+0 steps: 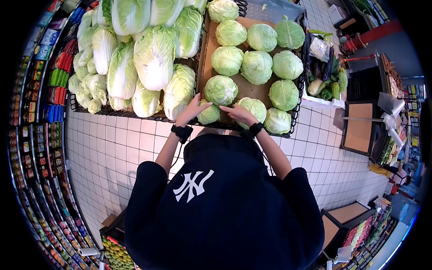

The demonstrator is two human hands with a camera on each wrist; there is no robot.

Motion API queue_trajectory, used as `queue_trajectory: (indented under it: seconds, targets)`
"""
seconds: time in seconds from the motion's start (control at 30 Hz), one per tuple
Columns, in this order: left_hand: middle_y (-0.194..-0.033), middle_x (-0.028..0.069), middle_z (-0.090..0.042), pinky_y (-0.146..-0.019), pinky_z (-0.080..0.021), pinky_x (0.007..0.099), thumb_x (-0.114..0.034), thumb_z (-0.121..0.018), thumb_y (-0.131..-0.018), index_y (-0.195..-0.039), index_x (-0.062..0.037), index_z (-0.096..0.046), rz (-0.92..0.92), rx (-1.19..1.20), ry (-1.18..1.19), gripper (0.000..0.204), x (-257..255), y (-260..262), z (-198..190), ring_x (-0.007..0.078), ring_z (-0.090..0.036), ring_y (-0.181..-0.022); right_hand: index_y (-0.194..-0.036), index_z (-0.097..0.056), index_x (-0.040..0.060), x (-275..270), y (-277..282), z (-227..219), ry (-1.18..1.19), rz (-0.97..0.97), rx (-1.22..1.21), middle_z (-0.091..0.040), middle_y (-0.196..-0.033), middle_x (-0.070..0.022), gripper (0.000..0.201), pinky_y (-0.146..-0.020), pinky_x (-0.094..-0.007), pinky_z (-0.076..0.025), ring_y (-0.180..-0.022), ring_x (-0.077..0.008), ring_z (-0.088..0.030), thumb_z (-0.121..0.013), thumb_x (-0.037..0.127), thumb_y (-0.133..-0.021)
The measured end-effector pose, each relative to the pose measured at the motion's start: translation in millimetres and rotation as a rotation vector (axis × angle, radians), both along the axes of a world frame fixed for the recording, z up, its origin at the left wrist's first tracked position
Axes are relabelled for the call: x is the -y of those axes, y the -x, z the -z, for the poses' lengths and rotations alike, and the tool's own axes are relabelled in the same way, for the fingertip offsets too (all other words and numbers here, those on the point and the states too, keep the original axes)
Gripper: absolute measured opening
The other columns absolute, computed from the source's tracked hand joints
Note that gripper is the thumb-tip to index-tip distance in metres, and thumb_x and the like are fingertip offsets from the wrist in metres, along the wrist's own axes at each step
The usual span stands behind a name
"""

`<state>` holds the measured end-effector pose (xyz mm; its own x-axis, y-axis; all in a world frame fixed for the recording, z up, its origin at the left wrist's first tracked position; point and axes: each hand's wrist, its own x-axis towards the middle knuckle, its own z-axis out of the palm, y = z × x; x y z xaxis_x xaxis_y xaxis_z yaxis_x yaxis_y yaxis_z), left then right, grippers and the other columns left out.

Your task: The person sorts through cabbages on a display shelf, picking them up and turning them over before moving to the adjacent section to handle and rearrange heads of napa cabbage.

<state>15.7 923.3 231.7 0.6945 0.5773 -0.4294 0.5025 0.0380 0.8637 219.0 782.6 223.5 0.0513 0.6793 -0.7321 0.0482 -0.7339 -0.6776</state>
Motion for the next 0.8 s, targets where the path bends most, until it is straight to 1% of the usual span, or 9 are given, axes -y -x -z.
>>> queue_trajectory:
  seconds: [0.07,0.1,0.17,0.2,0.27,0.4,0.5,0.73,0.8]
  targets:
    - [-0.144,0.031,-0.031,-0.11,-0.031,0.0384,-0.049,-0.072,-0.079,-0.144,0.0109,-0.015,-0.01,-0.003,-0.034,0.105,-0.1,-8.4,10.5,0.0341,-0.034,-0.136,-0.125,-0.05,-0.0058,-3.9,2.3,17.1,-0.041,0.305,-0.281,-0.057,-0.115,-0.0083,0.068,-0.089,-0.0267,-0.045,-0.103,-0.0154,-0.055,-0.072,0.043,-0.083]
    - [-0.143,0.0327,-0.033,-0.11,-0.031,0.0385,-0.051,-0.076,-0.074,-0.143,0.0136,-0.014,-0.02,-0.007,-0.069,0.113,-2.1,-10.9,16.0,0.0353,-0.034,-0.135,-0.125,-0.05,-0.0058,-5.5,1.5,19.0,-0.042,0.304,-0.281,-0.057,-0.115,-0.0083,0.068,-0.089,-0.0267,-0.045,-0.103,-0.0154,-0.055,-0.072,0.043,-0.083]
    - [-0.141,0.0313,-0.035,-0.109,-0.032,0.0379,-0.049,-0.079,-0.071,-0.142,0.0129,-0.016,-0.025,0.024,-0.098,0.113,-5.5,-16.6,24.6,0.0342,-0.036,-0.134,-0.134,-0.04,-0.0054,-8.0,-2.2,21.6,-0.066,0.424,-0.488,-0.044,-0.136,-0.0126,0.078,-0.108,-0.0357,-0.031,-0.127,-0.0218,-0.04,-0.075,0.039,-0.081]
    - [-0.14,0.0298,-0.037,-0.109,-0.032,0.0374,-0.047,-0.081,-0.069,-0.142,0.0121,-0.017,-0.026,0.055,-0.126,0.114,-6.7,-20.3,27.9,0.033,-0.038,-0.133,-0.134,-0.04,-0.0054,-9.6,-4.8,22.4,-0.069,0.428,-0.485,-0.044,-0.136,-0.0126,0.078,-0.108,-0.0357,-0.031,-0.127,-0.0218,-0.04,-0.075,0.039,-0.081]
    - [-0.138,0.0275,-0.04,-0.108,-0.033,0.0371,-0.044,-0.084,-0.067,-0.141,0.0103,-0.021,0.01,0.071,-0.117,0.111,-7.2,-22.8,28.7,0.0319,-0.04,-0.13,-0.142,-0.025,-0.0032,-13.7,-6.4,24.2,-0.056,0.421,-0.535,-0.025,-0.149,-0.0164,0.092,-0.115,-0.0418,-0.014,-0.14,-0.0278,-0.018,-0.076,0.041,-0.079]
    - [-0.133,0.0213,-0.046,-0.105,-0.037,0.0369,-0.036,-0.089,-0.062,-0.136,0.0046,-0.029,0.066,0.229,-0.038,0.104,-10.5,-24.7,64.8,0.0294,-0.045,-0.125,-0.146,-0.018,0.0004,-17.8,-3.5,26.0,0.093,0.458,-0.562,-0.015,-0.153,-0.0185,0.101,-0.115,-0.0432,-0.014,-0.143,-0.0316,-0.011,-0.077,0.043,-0.078]
    - [-0.131,0.0209,-0.049,-0.103,-0.04,0.0379,-0.035,-0.089,-0.061,-0.135,0.0035,-0.033,0.094,0.158,-0.118,0.1,-13.7,-24.5,88.3,0.0298,-0.049,-0.122,-0.149,-0.005,0.0032,-15.8,2.0,20.5,0.193,0.218,-0.589,-0.001,-0.155,-0.021,0.116,-0.115,-0.0462,-0.011,-0.144,-0.0348,-0.001,-0.081,0.046,-0.072]
    - [-0.135,0.0211,-0.045,-0.104,-0.038,0.038,-0.039,-0.089,-0.058,-0.138,0.0041,-0.028,0.081,0.23,-0.107,0.109,-15.6,-33.9,65.6,0.0285,-0.046,-0.125,-0.148,-0.005,-0.0019,-21.7,20.3,45.8,0.227,0.106,-0.497,-0.003,-0.155,-0.0221,0.117,-0.115,-0.0462,-0.017,-0.143,-0.0359,-0.008,-0.082,0.043,-0.072]
    - [-0.137,0.0207,-0.043,-0.106,-0.037,0.0364,-0.037,-0.089,-0.06,-0.14,0.0057,-0.023,0.05,0.226,-0.19,0.112,-14.6,-35.2,63.3,0.027,-0.044,-0.127,-0.145,-0.018,-0.0045,-23.6,24.8,34.6,0.199,-0.026,-0.432,-0.019,-0.152,-0.0199,0.106,-0.112,-0.0428,-0.026,-0.14,-0.0311,-0.023,-0.081,0.042,-0.073]
